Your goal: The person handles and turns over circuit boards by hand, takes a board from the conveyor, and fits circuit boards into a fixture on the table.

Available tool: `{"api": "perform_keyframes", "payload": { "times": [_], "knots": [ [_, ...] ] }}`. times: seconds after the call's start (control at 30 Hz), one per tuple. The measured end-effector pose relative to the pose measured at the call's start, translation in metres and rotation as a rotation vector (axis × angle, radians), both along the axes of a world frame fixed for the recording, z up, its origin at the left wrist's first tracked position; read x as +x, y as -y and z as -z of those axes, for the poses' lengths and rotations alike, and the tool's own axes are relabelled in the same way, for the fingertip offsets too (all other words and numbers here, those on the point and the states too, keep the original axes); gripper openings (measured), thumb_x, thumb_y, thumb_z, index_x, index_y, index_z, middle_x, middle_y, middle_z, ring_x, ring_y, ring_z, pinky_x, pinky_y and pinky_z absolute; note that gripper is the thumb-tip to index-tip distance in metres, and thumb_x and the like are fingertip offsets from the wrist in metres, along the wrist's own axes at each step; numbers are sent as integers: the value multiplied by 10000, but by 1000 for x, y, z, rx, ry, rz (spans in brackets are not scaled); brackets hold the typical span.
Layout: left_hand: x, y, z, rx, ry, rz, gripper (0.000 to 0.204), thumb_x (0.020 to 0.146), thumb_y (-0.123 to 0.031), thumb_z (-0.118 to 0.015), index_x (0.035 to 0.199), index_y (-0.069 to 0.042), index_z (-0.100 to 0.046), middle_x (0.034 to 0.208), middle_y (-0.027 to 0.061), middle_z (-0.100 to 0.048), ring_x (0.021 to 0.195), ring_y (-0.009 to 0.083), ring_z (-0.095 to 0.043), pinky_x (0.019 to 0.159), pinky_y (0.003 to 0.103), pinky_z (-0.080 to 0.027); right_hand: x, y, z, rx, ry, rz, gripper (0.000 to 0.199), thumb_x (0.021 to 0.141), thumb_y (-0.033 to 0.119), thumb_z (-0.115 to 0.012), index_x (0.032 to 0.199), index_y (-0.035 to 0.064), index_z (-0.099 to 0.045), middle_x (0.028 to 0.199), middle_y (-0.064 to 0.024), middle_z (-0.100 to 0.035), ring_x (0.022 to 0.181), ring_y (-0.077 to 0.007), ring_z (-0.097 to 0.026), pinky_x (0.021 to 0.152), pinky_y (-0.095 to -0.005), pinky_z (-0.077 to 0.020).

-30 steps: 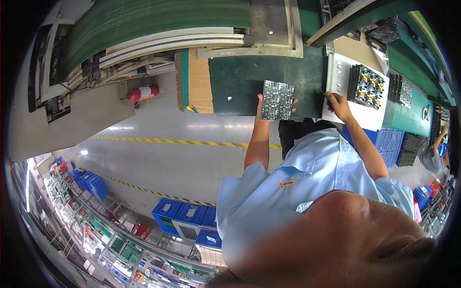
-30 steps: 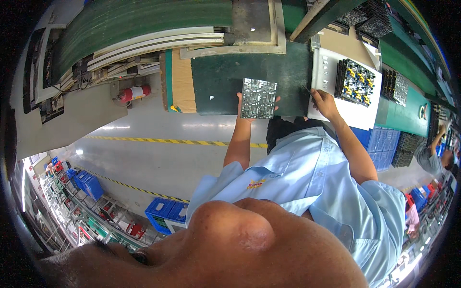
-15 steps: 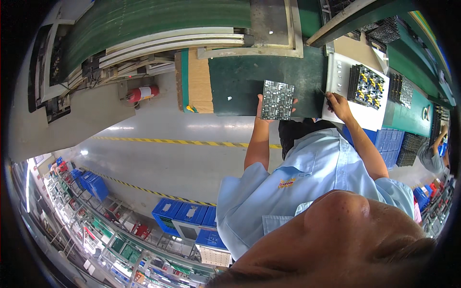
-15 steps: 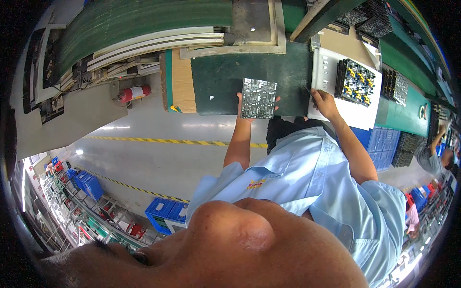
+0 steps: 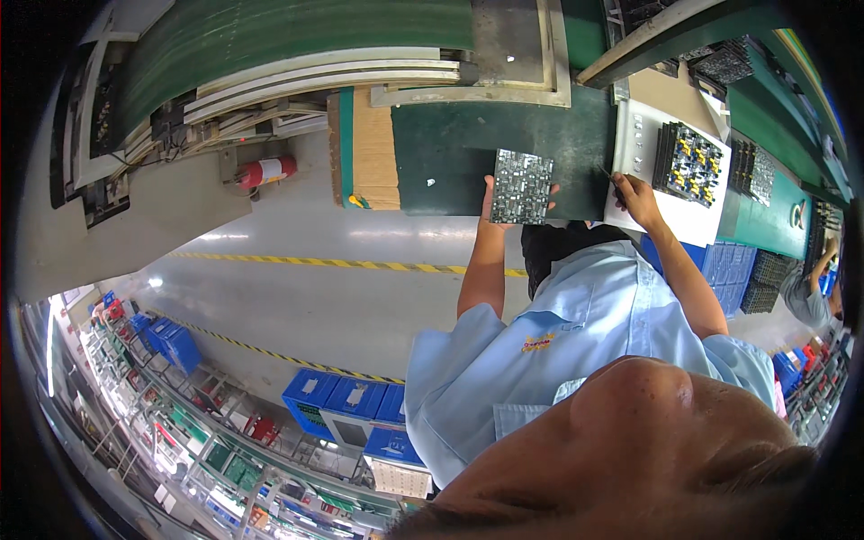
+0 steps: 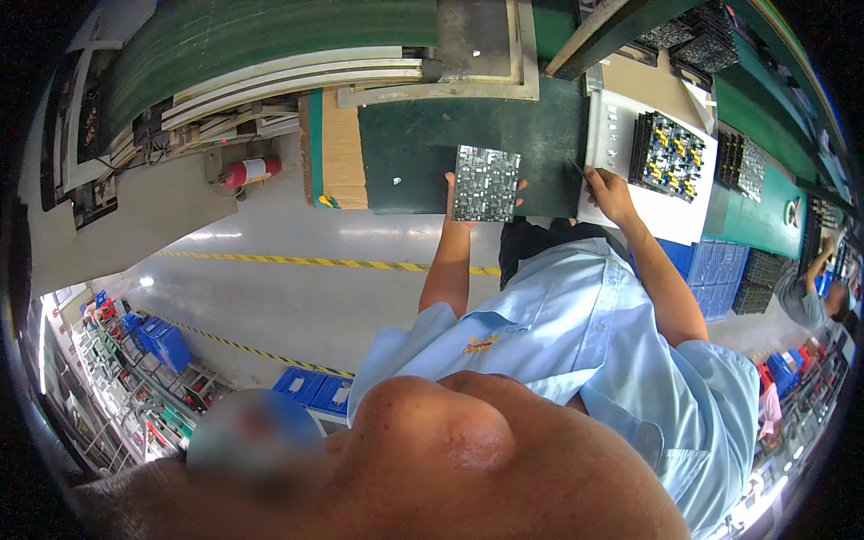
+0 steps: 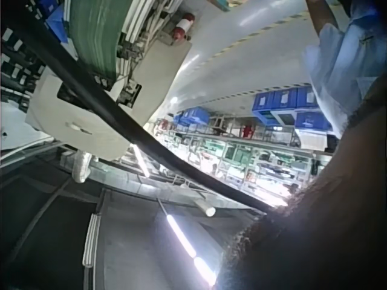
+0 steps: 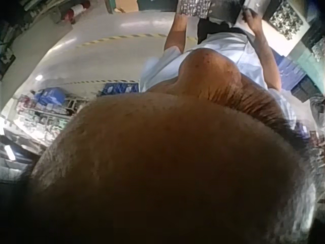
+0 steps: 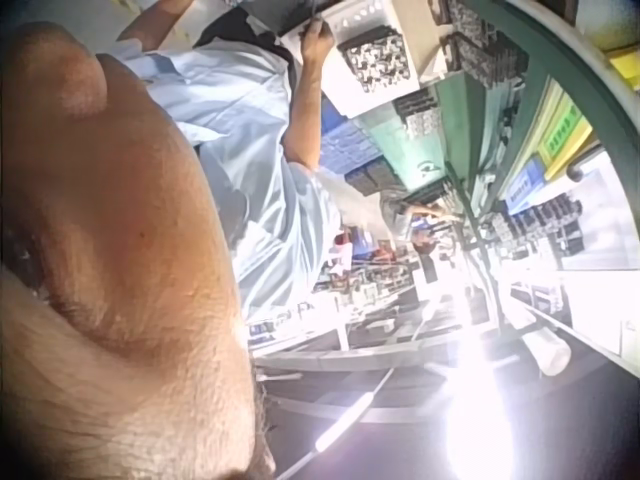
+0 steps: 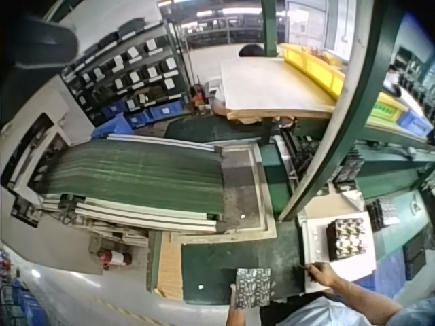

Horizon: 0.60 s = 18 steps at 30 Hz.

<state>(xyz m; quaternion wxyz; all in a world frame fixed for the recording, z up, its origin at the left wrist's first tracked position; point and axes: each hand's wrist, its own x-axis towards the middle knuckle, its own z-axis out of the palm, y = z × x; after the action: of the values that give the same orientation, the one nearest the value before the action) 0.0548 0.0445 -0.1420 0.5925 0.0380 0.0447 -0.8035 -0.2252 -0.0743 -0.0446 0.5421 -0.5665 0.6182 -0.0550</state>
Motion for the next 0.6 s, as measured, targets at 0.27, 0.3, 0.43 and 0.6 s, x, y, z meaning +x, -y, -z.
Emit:
{"api": "perform_keyframes", "payload": {
  "times": [0.27,0.3,0.43,0.6],
  "knots": [
    [0,0,1,2,-24,0,1128,674,-778,-644,1523,-122,-294,1541,227,-317,1369,554,-306,1057,734,-296,3,0,-4,5,-2,6,508,1008,470,-497,878,-4,-623,643,-28,-544,576,-115,-557,538,-265,-450],
    [0,0,0,-3,-25,-2,1132,674,-774,-649,1523,-117,-290,1540,228,-317,1369,554,-306,1056,736,-296,3,0,-4,2,0,6,508,1007,472,-498,880,-4,-623,644,-28,-545,575,-115,-558,538,-264,-451],
    [1,-1,0,16,-35,-6,1142,670,-757,-671,1519,-95,-291,1538,235,-316,1368,555,-305,1057,736,-295,4,2,-4,16,-21,-4,506,1007,472,-497,886,-3,-624,647,-29,-551,575,-113,-560,534,-264,-450],
    [0,-1,2,16,-55,-4,1149,661,-744,-691,1515,-84,-298,1540,238,-312,1364,566,-302,1060,731,-294,5,3,-4,-7,-82,-33,508,1005,479,-499,892,1,-626,672,-39,-576,583,-114,-574,529,-263,-449]
  ]
}}
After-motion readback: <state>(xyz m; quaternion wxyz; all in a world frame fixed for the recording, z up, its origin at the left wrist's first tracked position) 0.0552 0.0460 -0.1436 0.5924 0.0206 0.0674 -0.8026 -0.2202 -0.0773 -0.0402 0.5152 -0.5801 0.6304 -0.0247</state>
